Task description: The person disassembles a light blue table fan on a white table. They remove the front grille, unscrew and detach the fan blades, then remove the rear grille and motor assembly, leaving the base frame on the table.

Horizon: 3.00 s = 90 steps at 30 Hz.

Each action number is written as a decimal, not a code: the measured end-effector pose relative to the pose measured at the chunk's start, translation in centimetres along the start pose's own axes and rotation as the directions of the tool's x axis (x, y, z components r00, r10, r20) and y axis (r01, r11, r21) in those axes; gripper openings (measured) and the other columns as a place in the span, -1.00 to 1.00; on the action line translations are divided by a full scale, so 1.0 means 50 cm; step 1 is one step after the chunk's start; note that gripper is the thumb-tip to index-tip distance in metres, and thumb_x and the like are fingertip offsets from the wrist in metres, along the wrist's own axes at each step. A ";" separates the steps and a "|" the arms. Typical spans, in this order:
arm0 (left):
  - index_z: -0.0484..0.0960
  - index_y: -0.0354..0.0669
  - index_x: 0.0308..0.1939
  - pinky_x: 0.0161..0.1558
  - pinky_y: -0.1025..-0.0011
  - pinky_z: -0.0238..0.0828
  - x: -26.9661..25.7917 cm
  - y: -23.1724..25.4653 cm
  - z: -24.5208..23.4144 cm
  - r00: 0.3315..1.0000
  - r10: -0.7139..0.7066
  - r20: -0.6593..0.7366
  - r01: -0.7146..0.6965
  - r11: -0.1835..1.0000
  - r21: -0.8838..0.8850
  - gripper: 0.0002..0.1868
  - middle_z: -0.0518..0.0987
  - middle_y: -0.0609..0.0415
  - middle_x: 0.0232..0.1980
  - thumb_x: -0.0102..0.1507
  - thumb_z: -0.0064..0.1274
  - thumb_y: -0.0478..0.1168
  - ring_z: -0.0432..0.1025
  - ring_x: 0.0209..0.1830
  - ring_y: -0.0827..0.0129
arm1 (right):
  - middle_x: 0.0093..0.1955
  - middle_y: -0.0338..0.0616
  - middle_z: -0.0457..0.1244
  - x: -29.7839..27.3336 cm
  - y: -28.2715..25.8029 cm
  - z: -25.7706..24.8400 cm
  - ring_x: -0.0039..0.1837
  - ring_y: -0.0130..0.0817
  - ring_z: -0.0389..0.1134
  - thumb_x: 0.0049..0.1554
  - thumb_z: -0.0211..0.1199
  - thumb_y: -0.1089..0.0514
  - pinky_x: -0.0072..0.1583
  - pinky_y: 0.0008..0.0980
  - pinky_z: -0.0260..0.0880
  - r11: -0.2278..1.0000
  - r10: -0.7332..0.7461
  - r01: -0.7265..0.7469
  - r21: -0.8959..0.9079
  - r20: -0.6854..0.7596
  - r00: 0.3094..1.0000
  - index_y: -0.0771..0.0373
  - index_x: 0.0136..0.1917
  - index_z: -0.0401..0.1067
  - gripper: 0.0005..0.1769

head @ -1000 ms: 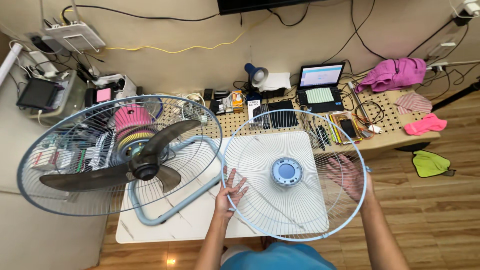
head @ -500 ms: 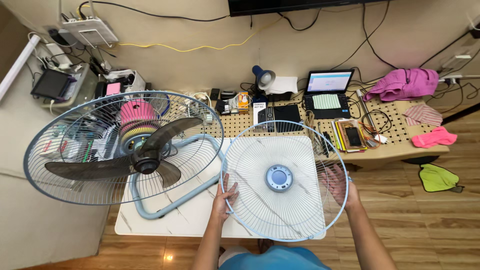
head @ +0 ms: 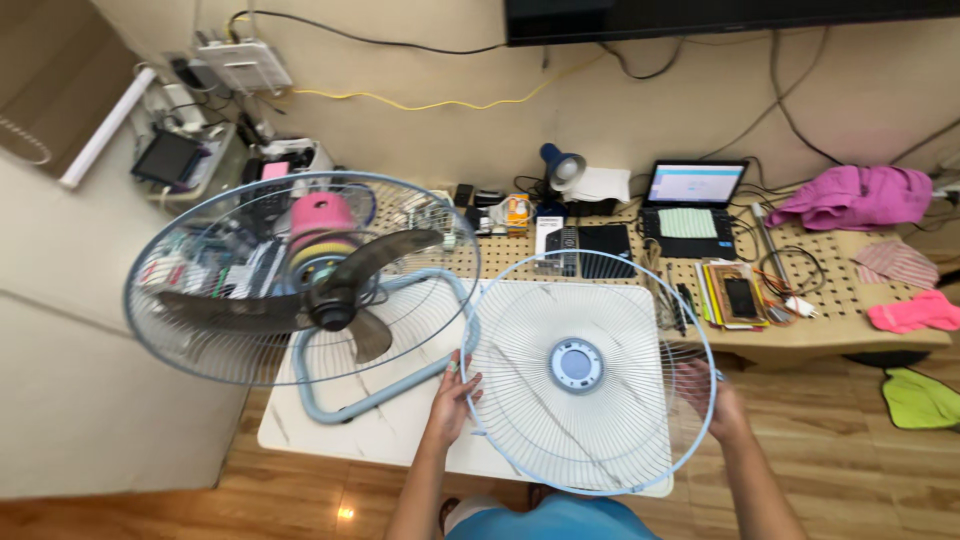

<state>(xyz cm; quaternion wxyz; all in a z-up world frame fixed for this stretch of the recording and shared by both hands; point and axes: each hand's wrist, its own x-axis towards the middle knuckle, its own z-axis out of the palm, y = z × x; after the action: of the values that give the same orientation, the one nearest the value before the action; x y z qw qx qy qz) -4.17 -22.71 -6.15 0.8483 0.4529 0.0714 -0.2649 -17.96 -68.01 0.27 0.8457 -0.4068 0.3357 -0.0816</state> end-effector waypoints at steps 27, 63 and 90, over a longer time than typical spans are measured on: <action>0.60 -0.20 0.22 0.35 0.08 0.25 -0.355 0.592 0.041 0.431 0.715 0.551 -0.428 -0.376 0.822 -0.49 0.54 -0.06 0.22 0.18 -0.02 -0.47 0.36 0.34 -0.01 | 0.03 0.01 0.36 -0.276 0.300 0.827 -0.10 -0.19 0.43 0.10 0.43 0.05 -0.07 -0.31 0.46 -0.129 -0.716 0.935 -0.330 0.684 0.143 0.29 0.12 0.35 -0.56; 0.38 -0.29 0.41 0.27 0.18 0.22 -0.220 0.755 -0.031 0.569 0.098 0.816 -0.235 -0.932 0.276 -0.33 0.51 0.02 -0.02 0.19 -0.02 -0.23 0.41 0.03 0.24 | -0.41 -0.06 0.16 -0.192 0.456 0.976 -0.31 -0.01 0.28 0.17 0.22 -0.35 -0.22 -0.10 0.26 -0.043 -0.934 0.607 -0.794 0.247 0.257 0.25 -0.29 0.27 -0.38; 0.49 -0.14 0.30 0.19 0.23 0.41 -0.283 0.575 -0.120 0.876 0.378 0.298 -0.433 0.345 0.833 -0.39 0.58 -0.03 0.18 0.15 0.25 -0.31 0.45 0.17 0.13 | -0.13 -0.07 0.36 -0.309 0.308 0.955 -0.17 -0.21 0.41 -0.12 0.60 0.03 -0.14 -0.32 0.41 -0.365 -0.772 0.810 -0.459 0.635 0.012 0.36 -0.03 0.44 -0.48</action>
<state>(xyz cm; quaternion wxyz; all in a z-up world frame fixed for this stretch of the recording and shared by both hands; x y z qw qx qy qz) -0.71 0.51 16.50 0.5292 0.8195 -0.2126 -0.0560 -1.52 -21.32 17.75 0.2492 -0.8343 -0.0796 -0.4852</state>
